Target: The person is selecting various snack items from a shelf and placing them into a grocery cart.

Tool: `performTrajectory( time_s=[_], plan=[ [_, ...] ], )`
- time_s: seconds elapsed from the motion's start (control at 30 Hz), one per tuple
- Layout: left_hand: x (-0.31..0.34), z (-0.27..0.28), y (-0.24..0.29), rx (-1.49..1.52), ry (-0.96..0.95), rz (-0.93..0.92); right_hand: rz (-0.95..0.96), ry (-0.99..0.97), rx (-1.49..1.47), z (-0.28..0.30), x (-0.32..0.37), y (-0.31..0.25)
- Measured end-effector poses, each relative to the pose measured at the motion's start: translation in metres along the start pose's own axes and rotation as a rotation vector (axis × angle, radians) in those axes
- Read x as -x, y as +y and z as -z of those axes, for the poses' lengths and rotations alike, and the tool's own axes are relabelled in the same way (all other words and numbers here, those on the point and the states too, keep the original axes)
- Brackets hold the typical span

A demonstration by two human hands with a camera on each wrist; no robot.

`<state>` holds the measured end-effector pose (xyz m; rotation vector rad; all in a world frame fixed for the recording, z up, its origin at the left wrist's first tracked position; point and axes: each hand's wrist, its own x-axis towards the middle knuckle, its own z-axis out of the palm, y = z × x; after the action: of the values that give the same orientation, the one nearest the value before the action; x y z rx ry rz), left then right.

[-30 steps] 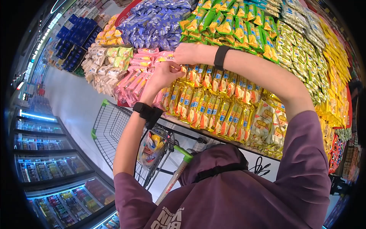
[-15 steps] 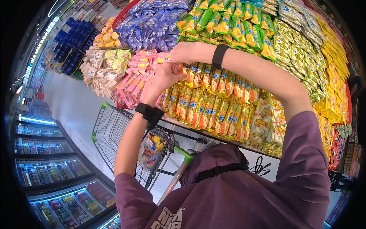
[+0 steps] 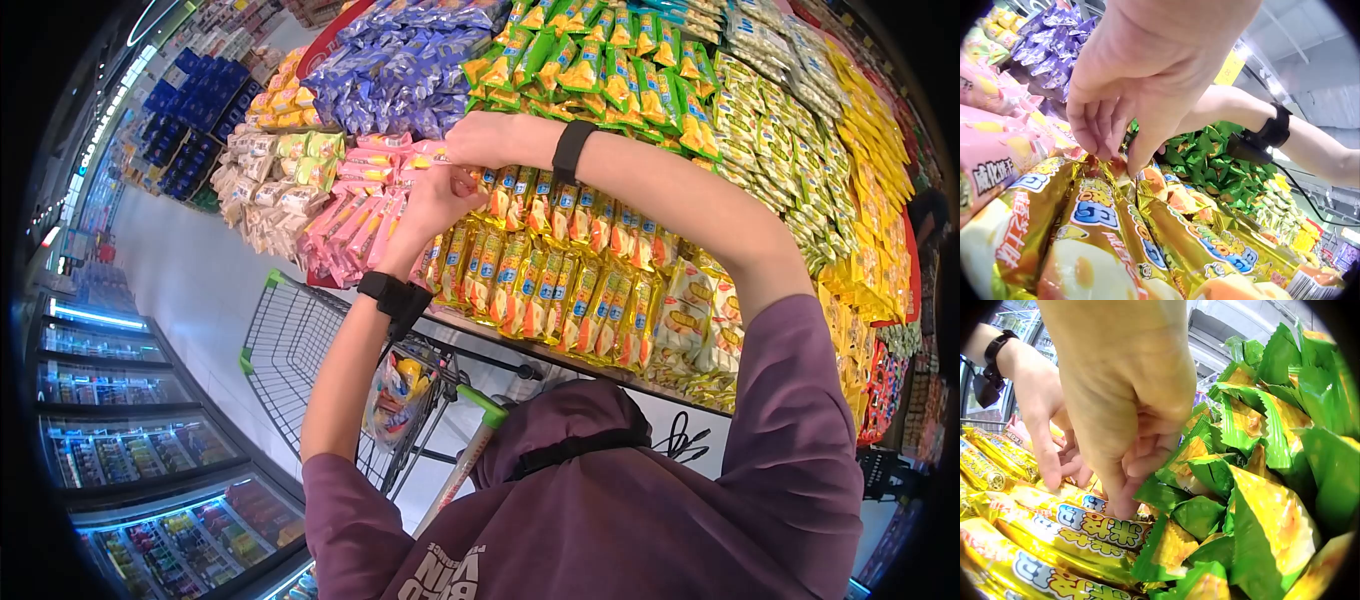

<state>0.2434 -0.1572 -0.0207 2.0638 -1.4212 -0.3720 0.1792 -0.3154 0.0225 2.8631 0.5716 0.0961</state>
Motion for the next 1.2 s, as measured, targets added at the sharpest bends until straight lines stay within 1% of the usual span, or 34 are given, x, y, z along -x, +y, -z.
performTrajectory(
  time_s=[0.03, 0.2, 0.3, 0.43, 0.5, 0.53, 0.63, 0.73, 0.83, 1.03, 1.13, 1.2],
  plan=[
    [-0.002, 0.001, -0.003, 0.005, -0.001, -0.003, -0.005, -0.039, 0.029, 0.002, 0.0, 0.0],
    [0.0, -0.004, -0.013, 0.095, -0.031, -0.039, -0.006, -0.041, 0.025, 0.004, 0.0, -0.003],
    [-0.003, -0.003, -0.012, 0.053, -0.036, -0.019, -0.021, -0.048, 0.008, 0.005, 0.001, -0.003],
    [-0.002, -0.002, -0.005, 0.051, 0.041, 0.017, -0.064, -0.069, -0.057, 0.007, 0.001, -0.003],
    [0.004, -0.001, 0.002, 0.028, 0.073, 0.022, -0.05, -0.061, -0.022, 0.005, 0.002, -0.003],
    [0.002, -0.006, -0.002, 0.021, 0.078, -0.002, -0.041, -0.057, -0.002, 0.002, 0.002, -0.002],
    [-0.002, -0.017, -0.011, 0.003, 0.089, -0.055, -0.037, 0.026, 0.009, -0.006, 0.001, -0.004],
    [-0.002, -0.016, -0.014, 0.008, 0.087, -0.063, -0.05, -0.058, -0.016, 0.004, 0.002, -0.004],
    [0.0, -0.013, -0.013, 0.034, 0.096, -0.057, -0.054, -0.078, -0.043, 0.017, 0.004, -0.008],
    [0.005, -0.007, -0.005, 0.03, 0.092, -0.049, -0.073, 0.013, -0.081, 0.01, 0.007, -0.009],
    [0.009, -0.005, 0.001, 0.032, 0.089, -0.039, -0.059, 0.097, -0.1, 0.008, 0.01, -0.011],
    [0.012, -0.004, 0.003, 0.034, 0.091, -0.036, -0.072, 0.044, -0.068, 0.011, 0.012, -0.013]
  ],
)
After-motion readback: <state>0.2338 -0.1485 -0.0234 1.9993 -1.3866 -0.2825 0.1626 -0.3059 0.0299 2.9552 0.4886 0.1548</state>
